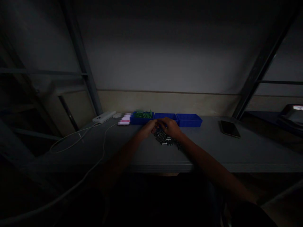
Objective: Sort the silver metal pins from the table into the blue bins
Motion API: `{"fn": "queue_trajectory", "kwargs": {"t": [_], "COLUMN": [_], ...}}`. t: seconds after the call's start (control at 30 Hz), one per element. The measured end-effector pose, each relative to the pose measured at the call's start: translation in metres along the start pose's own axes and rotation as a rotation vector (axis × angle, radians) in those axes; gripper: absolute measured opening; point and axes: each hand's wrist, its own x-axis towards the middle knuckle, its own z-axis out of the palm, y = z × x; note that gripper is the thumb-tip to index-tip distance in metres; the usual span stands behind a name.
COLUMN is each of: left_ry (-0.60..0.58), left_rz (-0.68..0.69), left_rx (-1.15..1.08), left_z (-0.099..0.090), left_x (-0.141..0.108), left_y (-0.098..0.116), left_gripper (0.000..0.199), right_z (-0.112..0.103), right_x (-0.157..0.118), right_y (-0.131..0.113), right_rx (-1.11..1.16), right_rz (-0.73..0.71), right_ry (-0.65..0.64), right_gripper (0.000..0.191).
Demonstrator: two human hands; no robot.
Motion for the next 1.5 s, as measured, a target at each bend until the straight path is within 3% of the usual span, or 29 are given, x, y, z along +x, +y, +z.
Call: {"fn": "queue_trajectory", "kwargs": {"t": [0.27, 0.67, 0.77, 0.87, 1.0, 1.23, 1.5], "left_ry": [-0.046, -0.046, 0.021, 0.107, 0.135, 0.066, 0.064], "left_rz": [-0.081, -0.070, 0.032, 0.221, 0.408, 0.545, 0.589], "left_rx": [-0.112, -0.012, 0.090, 0.172, 0.258, 0.532, 0.609], "left_z": [-0.001, 0.000, -0.002, -0.003, -0.003, 0.001, 0.004], "left_x": [0.000, -0.003, -0.002, -0.001, 0.003, 0.003, -0.005], "left_y": [0.003, 0.005, 0.005, 0.005, 0.001, -0.005, -0.003], "left_gripper": [0.023, 0.035, 0.031, 0.018, 0.022, 0.024, 0.031], "right_z": [-0.002, -0.005, -0.005, -0.006, -0.009, -0.006, -0.001], "right_x": [0.001, 0.002, 0.002, 0.003, 0.003, 0.003, 0.006], "right_y": [-0.003, -0.004, -0.005, -0.004, 0.001, 0.004, 0.006], "right_rx": [-0.015, 0.049, 0.106, 0.166, 0.206, 0.296, 0.404], "right_rz": [0.017, 0.011, 0.033, 0.139, 0.214, 0.209, 0.255], "right_ry": [-0.016, -0.046, -0.027, 0.045, 0.105, 0.136, 0.107], "right_gripper": [0.033, 0.027, 0.025, 0.023, 0.021, 0.017, 0.020]}}
